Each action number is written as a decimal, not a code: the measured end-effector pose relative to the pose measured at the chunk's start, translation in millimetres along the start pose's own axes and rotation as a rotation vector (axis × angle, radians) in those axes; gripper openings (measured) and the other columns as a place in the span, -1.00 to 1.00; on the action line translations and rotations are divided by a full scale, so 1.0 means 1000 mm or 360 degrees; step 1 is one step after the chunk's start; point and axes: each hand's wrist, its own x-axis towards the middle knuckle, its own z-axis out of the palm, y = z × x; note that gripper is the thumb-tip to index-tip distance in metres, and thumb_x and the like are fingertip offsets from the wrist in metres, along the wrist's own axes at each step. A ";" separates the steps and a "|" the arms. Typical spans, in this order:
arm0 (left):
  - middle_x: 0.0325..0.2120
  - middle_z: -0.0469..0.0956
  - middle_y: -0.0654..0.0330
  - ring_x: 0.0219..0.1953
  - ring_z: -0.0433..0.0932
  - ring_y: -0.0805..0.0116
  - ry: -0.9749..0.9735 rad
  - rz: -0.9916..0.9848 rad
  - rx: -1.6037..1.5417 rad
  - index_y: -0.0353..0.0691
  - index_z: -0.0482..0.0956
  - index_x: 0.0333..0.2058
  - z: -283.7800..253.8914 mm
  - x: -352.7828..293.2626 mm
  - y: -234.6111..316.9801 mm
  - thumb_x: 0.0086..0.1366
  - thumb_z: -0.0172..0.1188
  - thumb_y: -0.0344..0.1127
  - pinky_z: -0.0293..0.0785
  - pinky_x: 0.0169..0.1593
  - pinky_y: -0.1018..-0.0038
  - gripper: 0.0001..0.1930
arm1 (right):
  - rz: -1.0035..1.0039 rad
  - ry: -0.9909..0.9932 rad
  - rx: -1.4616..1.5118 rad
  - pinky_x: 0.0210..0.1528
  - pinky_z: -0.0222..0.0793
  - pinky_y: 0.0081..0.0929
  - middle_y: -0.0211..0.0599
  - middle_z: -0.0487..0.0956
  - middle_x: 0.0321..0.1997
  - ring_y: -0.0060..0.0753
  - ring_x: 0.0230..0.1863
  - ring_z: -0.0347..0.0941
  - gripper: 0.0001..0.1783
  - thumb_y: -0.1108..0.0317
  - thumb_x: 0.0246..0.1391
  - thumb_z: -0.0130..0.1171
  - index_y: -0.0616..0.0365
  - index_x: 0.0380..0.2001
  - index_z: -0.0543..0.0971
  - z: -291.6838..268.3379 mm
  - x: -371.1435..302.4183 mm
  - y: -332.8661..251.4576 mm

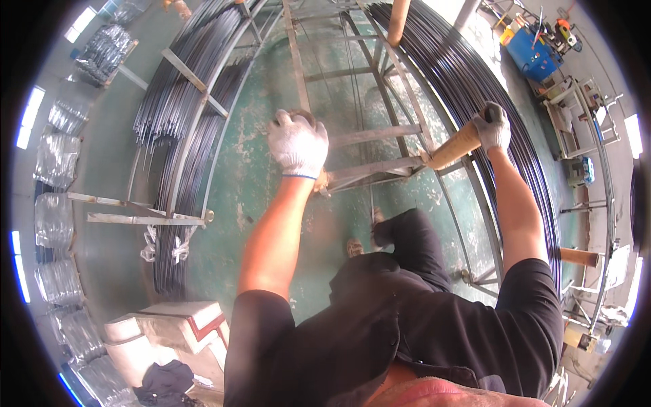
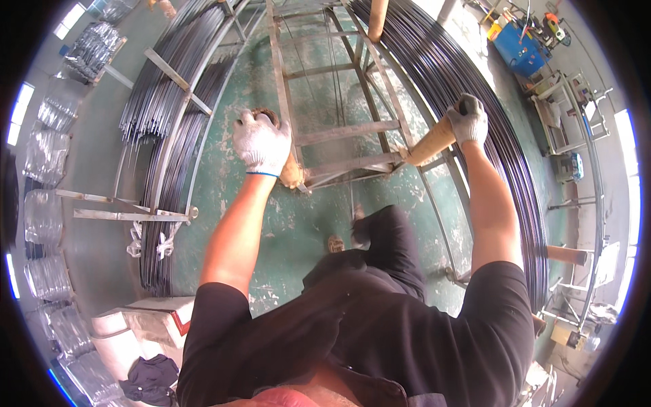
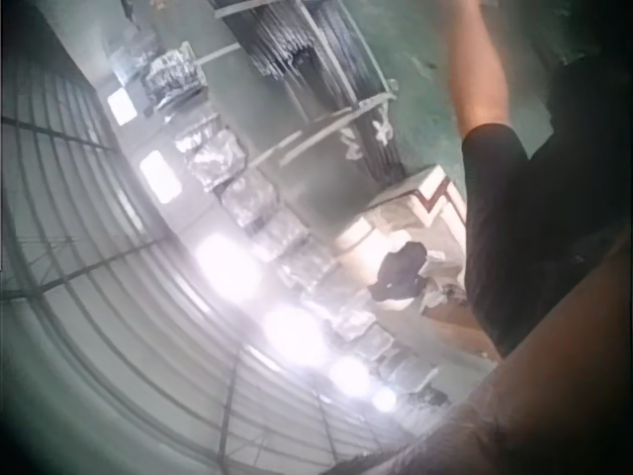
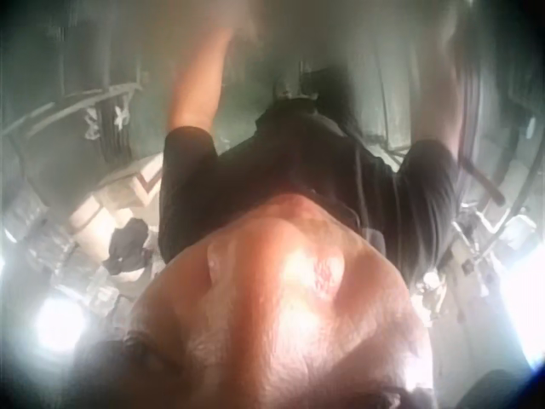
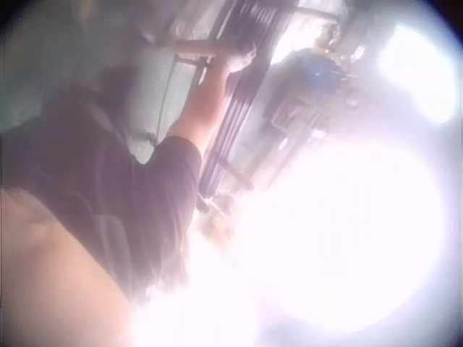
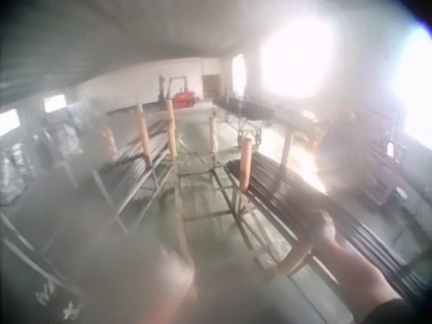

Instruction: The person handles bundles of long metal rods, separates them, and feeds them into a bending machine to form curved pieces. They then measure the bent rods against a wooden board and place them on a rack.

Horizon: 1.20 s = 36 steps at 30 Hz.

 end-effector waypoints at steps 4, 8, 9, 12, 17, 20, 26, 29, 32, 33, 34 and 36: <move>0.01 0.61 -0.08 0.02 0.65 -0.11 0.0045 0.0008 -0.0019 -0.32 0.83 -0.25 0.001 -0.001 -0.001 0.27 0.45 0.08 0.69 0.04 0.06 -0.53 | -0.0022 0.0029 -0.0022 0.27 0.63 -0.08 -0.10 0.75 0.13 0.07 0.14 0.71 -0.46 0.19 0.00 0.55 -0.06 0.10 0.73 0.000 0.000 -0.002; 0.01 0.62 -0.09 0.00 0.66 -0.13 0.0031 -0.0002 -0.0034 -0.32 0.83 -0.25 0.000 -0.003 0.000 0.26 0.46 0.07 0.69 0.04 0.05 -0.54 | -0.0002 0.0020 -0.0022 0.27 0.62 -0.07 -0.10 0.74 0.14 0.07 0.14 0.71 -0.47 0.20 0.00 0.55 -0.04 0.10 0.73 -0.003 -0.002 -0.006; 0.01 0.63 -0.09 0.00 0.67 -0.13 0.0022 0.0003 -0.0041 -0.32 0.83 -0.26 -0.001 -0.002 0.001 0.26 0.46 0.07 0.69 0.04 0.04 -0.53 | 0.0000 0.0024 0.0003 0.27 0.62 -0.07 -0.10 0.74 0.14 0.07 0.14 0.71 -0.46 0.21 -0.01 0.55 -0.03 0.10 0.73 -0.003 -0.002 -0.006; 0.00 0.64 -0.11 -0.01 0.67 -0.14 0.0028 -0.0008 -0.0006 -0.32 0.83 -0.27 0.002 -0.001 0.001 0.24 0.48 0.07 0.69 0.04 0.05 -0.54 | 0.0000 0.0036 0.0057 0.26 0.62 -0.07 -0.09 0.74 0.15 0.07 0.14 0.71 -0.45 0.22 -0.01 0.55 -0.01 0.10 0.74 -0.004 -0.001 -0.005; -0.03 0.65 -0.09 0.02 0.66 -0.13 0.0090 -0.0069 -0.0004 -0.31 0.82 -0.26 0.008 -0.001 0.005 0.22 0.47 0.12 0.66 0.16 0.07 -0.50 | -0.0044 0.0028 0.0046 0.28 0.60 -0.08 -0.12 0.73 0.18 0.07 0.17 0.69 -0.43 0.20 0.01 0.55 -0.02 0.14 0.71 -0.004 -0.001 -0.001; -0.03 0.65 -0.09 0.04 0.66 -0.13 0.0061 -0.0069 0.0076 -0.31 0.82 -0.26 0.004 -0.001 0.005 0.22 0.47 0.14 0.65 0.18 0.07 -0.49 | -0.0071 -0.0017 0.0077 0.31 0.59 -0.07 -0.13 0.73 0.21 0.08 0.20 0.67 -0.41 0.22 0.00 0.56 -0.03 0.16 0.70 -0.007 -0.002 -0.002; -0.04 0.67 -0.06 -0.05 0.64 -0.12 0.0317 0.0020 0.0103 -0.25 0.79 -0.40 0.017 -0.017 -0.012 0.16 0.51 0.03 0.65 0.07 0.01 -0.61 | -0.0176 -0.0055 0.0112 0.37 0.51 -0.03 -0.24 0.71 0.26 0.03 0.22 0.63 -0.41 0.27 0.00 0.54 -0.02 0.16 0.70 -0.011 -0.004 0.006; -0.06 0.67 -0.04 -0.09 0.65 -0.17 0.0371 -0.0034 0.0059 -0.26 0.78 -0.43 0.011 -0.019 -0.001 0.11 0.57 -0.03 0.67 0.00 -0.02 -0.64 | -0.0193 -0.0010 0.0084 0.32 0.47 -0.08 -0.27 0.73 0.20 -0.03 0.18 0.64 -0.42 0.23 -0.03 0.57 -0.03 0.12 0.71 -0.016 -0.010 0.007; -0.08 0.66 -0.05 -0.10 0.66 -0.19 0.0354 -0.0069 0.0067 -0.27 0.78 -0.42 0.006 -0.016 0.000 0.09 0.59 -0.03 0.68 -0.01 -0.01 -0.62 | -0.0160 -0.0016 0.0069 0.36 0.43 -0.05 -0.27 0.73 0.18 -0.06 0.19 0.64 -0.39 0.23 -0.08 0.59 -0.02 0.12 0.70 -0.015 -0.010 0.001; -0.08 0.65 -0.05 -0.10 0.66 -0.19 0.0373 -0.0064 0.0069 -0.27 0.78 -0.42 0.007 -0.014 0.000 0.09 0.60 -0.03 0.68 -0.01 -0.01 -0.62 | -0.0145 -0.0030 0.0068 0.36 0.43 -0.06 -0.27 0.73 0.18 -0.05 0.20 0.64 -0.38 0.23 -0.09 0.60 -0.01 0.12 0.70 -0.014 -0.007 0.001; -0.09 0.65 -0.06 -0.09 0.66 -0.19 0.0390 -0.0058 0.0071 -0.27 0.78 -0.42 0.009 -0.013 0.000 0.09 0.60 -0.03 0.68 -0.01 0.00 -0.62 | -0.0129 -0.0045 0.0066 0.36 0.43 -0.06 -0.27 0.72 0.19 -0.05 0.21 0.63 -0.37 0.23 -0.09 0.60 -0.01 0.13 0.70 -0.013 -0.005 0.002; -0.09 0.65 -0.05 -0.09 0.66 -0.18 0.0394 -0.0052 0.0086 -0.27 0.78 -0.42 0.012 -0.008 0.001 0.08 0.61 -0.04 0.68 -0.01 0.00 -0.63 | -0.0118 -0.0078 0.0099 0.37 0.42 -0.05 -0.27 0.71 0.22 -0.04 0.23 0.61 -0.36 0.24 -0.11 0.61 -0.01 0.13 0.70 -0.011 -0.003 0.003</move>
